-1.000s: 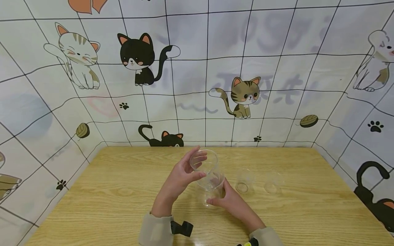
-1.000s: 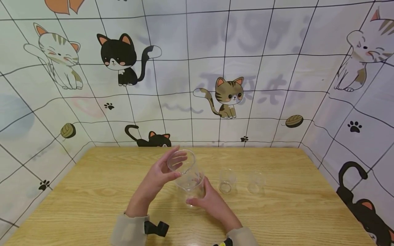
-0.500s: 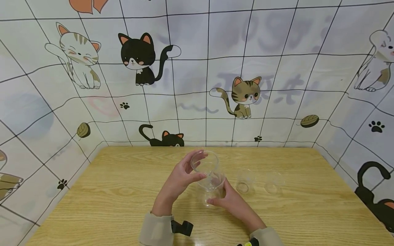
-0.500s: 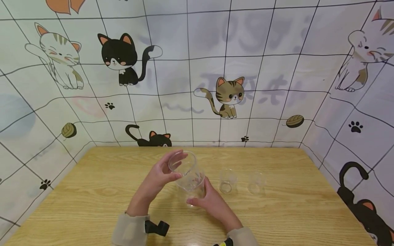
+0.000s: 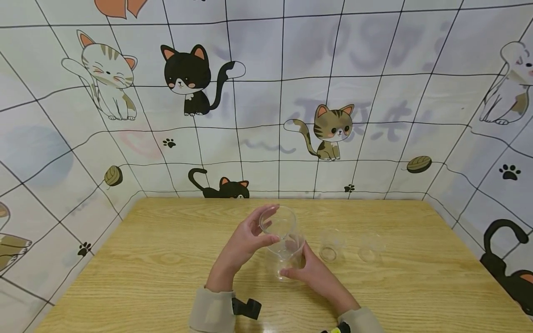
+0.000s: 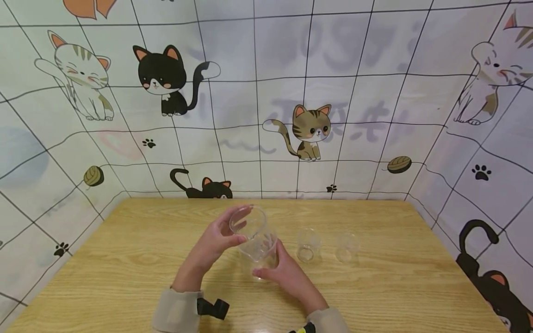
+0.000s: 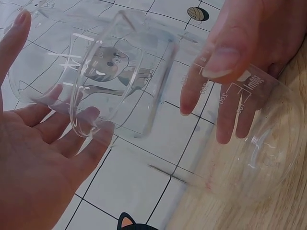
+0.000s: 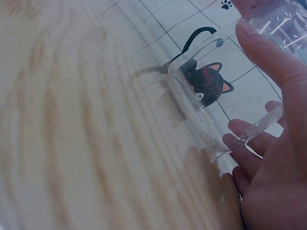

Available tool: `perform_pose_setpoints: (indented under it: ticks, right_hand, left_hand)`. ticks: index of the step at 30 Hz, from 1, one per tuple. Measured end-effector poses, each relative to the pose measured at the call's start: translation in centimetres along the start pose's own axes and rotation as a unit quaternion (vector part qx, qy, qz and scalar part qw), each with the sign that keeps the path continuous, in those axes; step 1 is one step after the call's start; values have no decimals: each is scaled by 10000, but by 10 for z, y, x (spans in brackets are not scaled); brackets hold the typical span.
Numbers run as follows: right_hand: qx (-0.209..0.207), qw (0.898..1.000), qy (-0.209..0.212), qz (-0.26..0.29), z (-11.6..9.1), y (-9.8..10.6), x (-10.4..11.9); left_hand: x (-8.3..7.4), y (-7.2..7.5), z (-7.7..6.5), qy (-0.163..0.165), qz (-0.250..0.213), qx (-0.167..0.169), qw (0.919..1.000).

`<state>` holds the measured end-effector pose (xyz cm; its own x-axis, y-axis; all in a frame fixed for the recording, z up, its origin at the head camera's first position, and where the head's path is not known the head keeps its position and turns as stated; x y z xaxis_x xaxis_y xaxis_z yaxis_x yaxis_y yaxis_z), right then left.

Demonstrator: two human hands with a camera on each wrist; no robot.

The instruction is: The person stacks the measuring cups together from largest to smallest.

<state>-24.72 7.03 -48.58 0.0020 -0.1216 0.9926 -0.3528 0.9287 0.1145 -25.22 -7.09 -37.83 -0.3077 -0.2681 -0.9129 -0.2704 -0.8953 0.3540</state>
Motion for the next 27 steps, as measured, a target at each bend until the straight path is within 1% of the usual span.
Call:
perform_pose_setpoints:
  ticks: [5, 12, 15, 20, 23, 27]
  right_hand:
    - [30, 10000, 55, 78, 1, -1, 1]
    - [0, 9999, -4, 141, 0, 0, 0]
    - [-8, 9998, -24, 178, 0, 0, 0]
    - [-42, 9999, -84, 135, 0, 1, -2]
    - [-66, 9999, -87, 61, 0, 1, -3]
    - [-84, 10000, -24, 12, 2, 1, -4]
  left_hand:
    - [3, -1, 0, 24, -45, 64, 10000]
    - [4, -4, 0, 83, 5, 197, 9998]
    - [1, -4, -2, 143, -86, 261, 9995]
    - [-8, -6, -5, 266, -62, 389, 9989]
    - [-11, -7, -7, 267, -8, 457, 9986]
    - [-12, -7, -7, 251, 62, 485, 9985]
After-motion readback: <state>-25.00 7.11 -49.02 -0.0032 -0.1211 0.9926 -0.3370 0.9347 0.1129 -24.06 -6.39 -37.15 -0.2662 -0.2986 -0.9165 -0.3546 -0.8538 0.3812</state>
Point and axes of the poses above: each hand's wrist, its own z-axis towards the middle knuckle, its own y-axis out of the back of the hand, x = y × z, the point moved 9 cm from there along z, towards the middle knuckle, and after that the axes turned 14 degrees about z, right-handed, at the moved point
